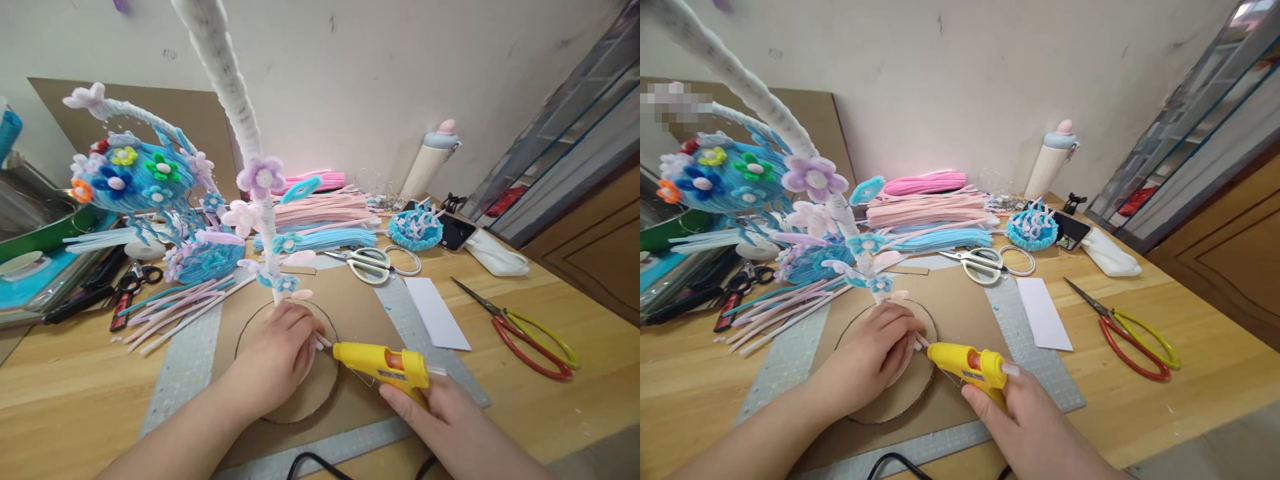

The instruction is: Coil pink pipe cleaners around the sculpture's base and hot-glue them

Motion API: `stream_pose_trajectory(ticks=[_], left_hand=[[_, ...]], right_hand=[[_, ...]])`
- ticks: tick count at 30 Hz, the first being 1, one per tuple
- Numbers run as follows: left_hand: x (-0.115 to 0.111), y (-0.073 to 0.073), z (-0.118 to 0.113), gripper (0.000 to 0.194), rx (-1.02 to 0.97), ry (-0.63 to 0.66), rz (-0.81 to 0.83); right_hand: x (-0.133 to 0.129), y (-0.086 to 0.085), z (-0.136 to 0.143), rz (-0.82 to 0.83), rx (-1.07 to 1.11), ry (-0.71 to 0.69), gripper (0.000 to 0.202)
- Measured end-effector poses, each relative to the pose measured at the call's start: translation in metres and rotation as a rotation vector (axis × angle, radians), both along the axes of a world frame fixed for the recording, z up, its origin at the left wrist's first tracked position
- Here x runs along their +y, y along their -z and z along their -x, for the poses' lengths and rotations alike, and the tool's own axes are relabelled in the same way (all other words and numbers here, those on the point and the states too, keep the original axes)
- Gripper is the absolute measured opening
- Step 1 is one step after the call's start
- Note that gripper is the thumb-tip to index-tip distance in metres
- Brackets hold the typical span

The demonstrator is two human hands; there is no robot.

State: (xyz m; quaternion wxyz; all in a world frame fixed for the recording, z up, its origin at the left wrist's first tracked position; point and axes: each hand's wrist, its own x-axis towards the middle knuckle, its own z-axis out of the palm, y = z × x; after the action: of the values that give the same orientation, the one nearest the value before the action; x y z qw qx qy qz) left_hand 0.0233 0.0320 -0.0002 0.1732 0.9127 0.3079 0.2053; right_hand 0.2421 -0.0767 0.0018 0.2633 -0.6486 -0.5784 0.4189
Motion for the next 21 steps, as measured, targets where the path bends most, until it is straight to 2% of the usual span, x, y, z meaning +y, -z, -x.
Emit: stream_pose_trajectory(ticks=[6, 13, 17, 21], left_hand=[[0.0, 0.0, 0.001, 0.023, 0.0, -0.005, -0.003], [0.001, 0.0, 0.001, 0.022, 0.007, -0.01, 0.003], [0.0, 0.0, 0.001, 0.021, 0.004, -0.004, 0.013], [-0.001, 0.0, 0.002, 0.021, -0.002, -0.012, 0.005]], right_hand=[[-0.001, 0.001, 0.002, -0.012, -0.004, -0.008, 0.043], [-0.005, -0.003, 0.009, -0.158, 0.058, 0.019, 0.023], [-0.007, 0.0, 0.003, -0.073, 0.259, 0.229, 0.031], [0.006, 0.005, -0.012, -0.01, 0.608, 0.38, 0.035]])
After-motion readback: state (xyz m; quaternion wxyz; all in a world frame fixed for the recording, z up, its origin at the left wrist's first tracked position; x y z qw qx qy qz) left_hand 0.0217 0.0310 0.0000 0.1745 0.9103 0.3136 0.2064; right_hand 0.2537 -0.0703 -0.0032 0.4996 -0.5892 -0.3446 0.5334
